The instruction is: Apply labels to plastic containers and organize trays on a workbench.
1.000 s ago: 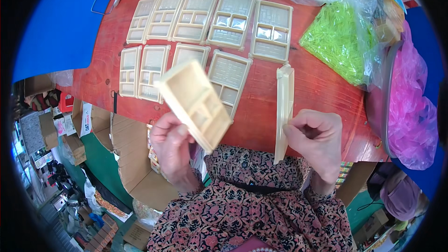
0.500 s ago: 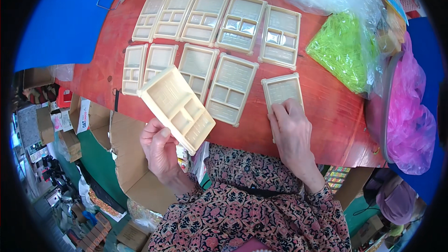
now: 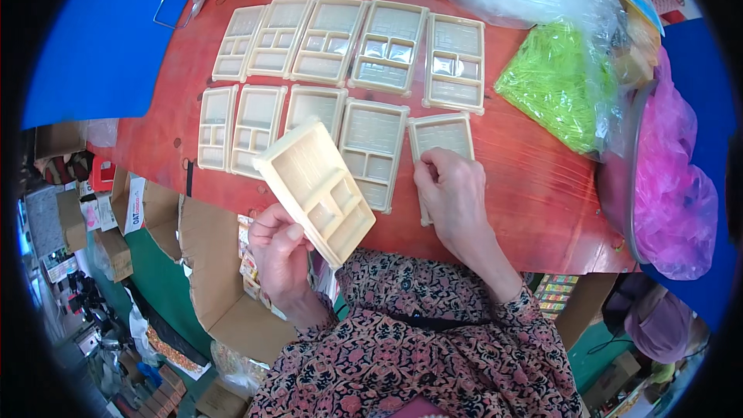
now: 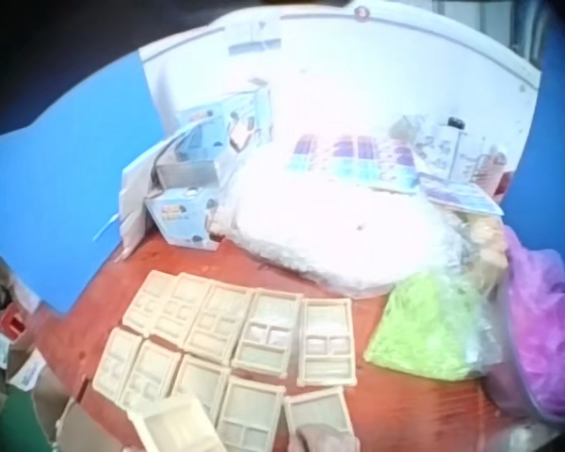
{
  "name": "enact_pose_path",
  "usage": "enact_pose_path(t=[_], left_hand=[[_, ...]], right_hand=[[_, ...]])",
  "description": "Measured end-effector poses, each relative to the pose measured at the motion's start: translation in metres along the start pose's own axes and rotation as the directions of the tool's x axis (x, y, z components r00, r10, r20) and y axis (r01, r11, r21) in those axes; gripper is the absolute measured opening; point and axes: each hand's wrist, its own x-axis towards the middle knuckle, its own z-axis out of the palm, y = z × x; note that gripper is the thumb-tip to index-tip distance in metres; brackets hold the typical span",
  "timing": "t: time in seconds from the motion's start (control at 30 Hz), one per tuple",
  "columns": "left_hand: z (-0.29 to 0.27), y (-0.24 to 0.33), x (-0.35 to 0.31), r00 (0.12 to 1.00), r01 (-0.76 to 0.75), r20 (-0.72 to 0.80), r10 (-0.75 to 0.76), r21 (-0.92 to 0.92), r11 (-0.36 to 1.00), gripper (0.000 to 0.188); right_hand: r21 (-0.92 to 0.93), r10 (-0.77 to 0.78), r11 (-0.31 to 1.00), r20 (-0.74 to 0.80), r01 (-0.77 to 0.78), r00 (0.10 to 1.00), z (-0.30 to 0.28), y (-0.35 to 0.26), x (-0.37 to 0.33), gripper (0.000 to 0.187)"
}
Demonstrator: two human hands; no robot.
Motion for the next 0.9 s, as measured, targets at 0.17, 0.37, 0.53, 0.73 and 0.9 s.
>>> enact_pose_path(t=[0.17,0.37,0.53,0.73,0.9], left_hand=[[0.011,-0.005,0.001,0.995,0.064,0.08,-0.064,0.001,0.998,0.015],[0.049,-0.017,-0.001,0.992,0.1,0.065,-0.105,0.083,0.992,0.022],[0.066,-0.028,-0.002,0.965,0.197,0.182,-0.187,-0.037,0.98,0.018],[0.096,-0.041,-0.009,0.904,0.301,0.308,-0.295,0.03,0.953,0.011],[0.112,-0.044,-0.008,0.836,0.278,0.493,-0.241,-0.002,0.961,0.011]], right_hand=[[0.066,0.048,0.997,-0.033,-0.046,0.998,-0.002,-0.007,0.009,0.011],[0.384,0.089,0.908,0.219,-0.17,0.972,-0.027,-0.015,-0.009,0.025],[0.534,-0.028,0.836,0.267,-0.123,0.963,-0.038,0.004,-0.02,0.036],[0.692,0.095,0.66,0.31,-0.293,0.946,-0.094,0.026,-0.023,0.035],[0.56,0.221,0.814,-0.052,-0.155,0.974,-0.191,0.031,-0.006,0.03]])
